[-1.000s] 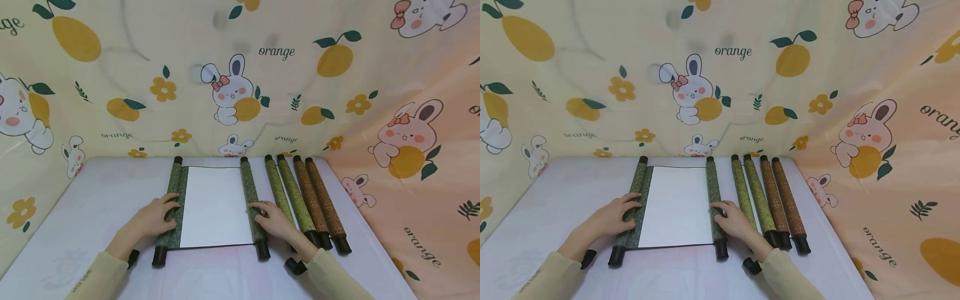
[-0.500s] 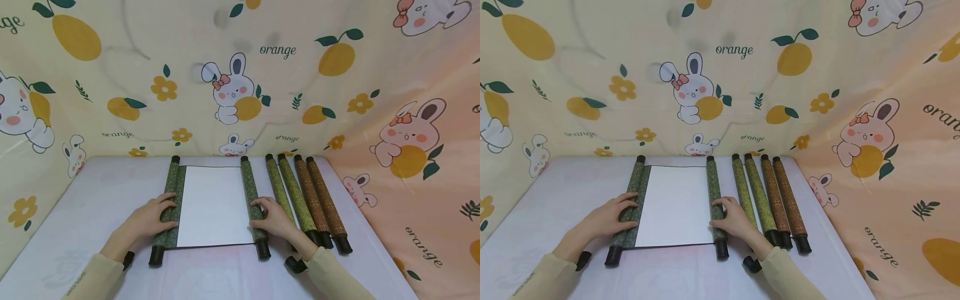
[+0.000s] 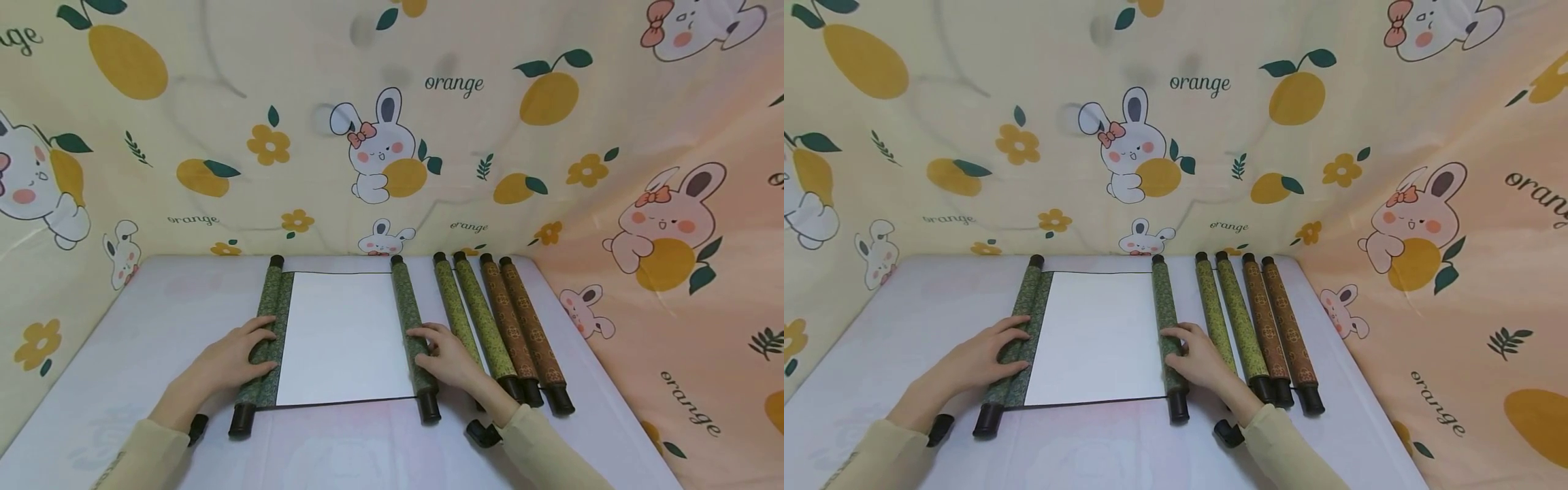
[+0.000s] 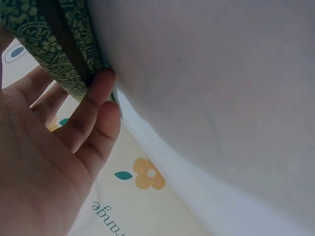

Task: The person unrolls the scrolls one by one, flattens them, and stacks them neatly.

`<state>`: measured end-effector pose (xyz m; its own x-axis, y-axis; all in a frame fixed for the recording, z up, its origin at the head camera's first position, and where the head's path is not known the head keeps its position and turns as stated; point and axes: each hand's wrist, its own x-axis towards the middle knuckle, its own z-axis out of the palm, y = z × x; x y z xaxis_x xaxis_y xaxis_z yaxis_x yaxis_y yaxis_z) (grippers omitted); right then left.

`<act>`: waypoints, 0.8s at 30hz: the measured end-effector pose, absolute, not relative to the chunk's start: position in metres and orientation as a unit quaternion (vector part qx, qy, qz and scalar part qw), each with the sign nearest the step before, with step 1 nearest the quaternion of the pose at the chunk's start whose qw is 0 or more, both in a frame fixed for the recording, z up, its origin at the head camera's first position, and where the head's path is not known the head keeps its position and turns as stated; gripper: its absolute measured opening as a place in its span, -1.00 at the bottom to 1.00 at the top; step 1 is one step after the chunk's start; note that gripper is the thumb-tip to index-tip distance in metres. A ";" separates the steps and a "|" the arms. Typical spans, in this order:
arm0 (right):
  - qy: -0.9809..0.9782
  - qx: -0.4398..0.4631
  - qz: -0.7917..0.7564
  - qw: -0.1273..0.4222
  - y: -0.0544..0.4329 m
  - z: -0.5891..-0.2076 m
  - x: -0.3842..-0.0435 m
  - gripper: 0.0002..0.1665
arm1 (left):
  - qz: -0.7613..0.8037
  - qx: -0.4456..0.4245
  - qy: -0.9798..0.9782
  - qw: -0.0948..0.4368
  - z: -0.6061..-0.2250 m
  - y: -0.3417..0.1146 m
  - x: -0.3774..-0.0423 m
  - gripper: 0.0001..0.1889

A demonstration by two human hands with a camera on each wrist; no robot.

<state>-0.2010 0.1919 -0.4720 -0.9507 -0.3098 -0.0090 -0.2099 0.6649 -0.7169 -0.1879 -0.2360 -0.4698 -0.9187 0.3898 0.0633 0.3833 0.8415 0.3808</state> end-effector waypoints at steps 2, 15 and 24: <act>0.910 -0.141 -0.383 0.068 0.192 -0.472 -0.201 -0.46 | 0.198 0.201 0.959 0.005 -0.471 -0.239 -0.188 -0.50; 0.911 -0.148 -0.381 0.059 0.189 -0.474 -0.204 -0.39 | 0.199 0.197 0.960 0.000 -0.473 -0.254 -0.187 -0.54; 0.907 -0.144 -0.390 0.059 0.189 -0.472 -0.203 -0.45 | 0.206 0.200 0.958 -0.005 -0.473 -0.258 -0.185 -0.55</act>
<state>-0.2032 0.1892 -0.4723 -0.9517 -0.3071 0.0049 -0.2147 0.6538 -0.7255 -0.1846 -0.2584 -0.4725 -0.9199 0.3813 0.0915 0.3852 0.8352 0.3926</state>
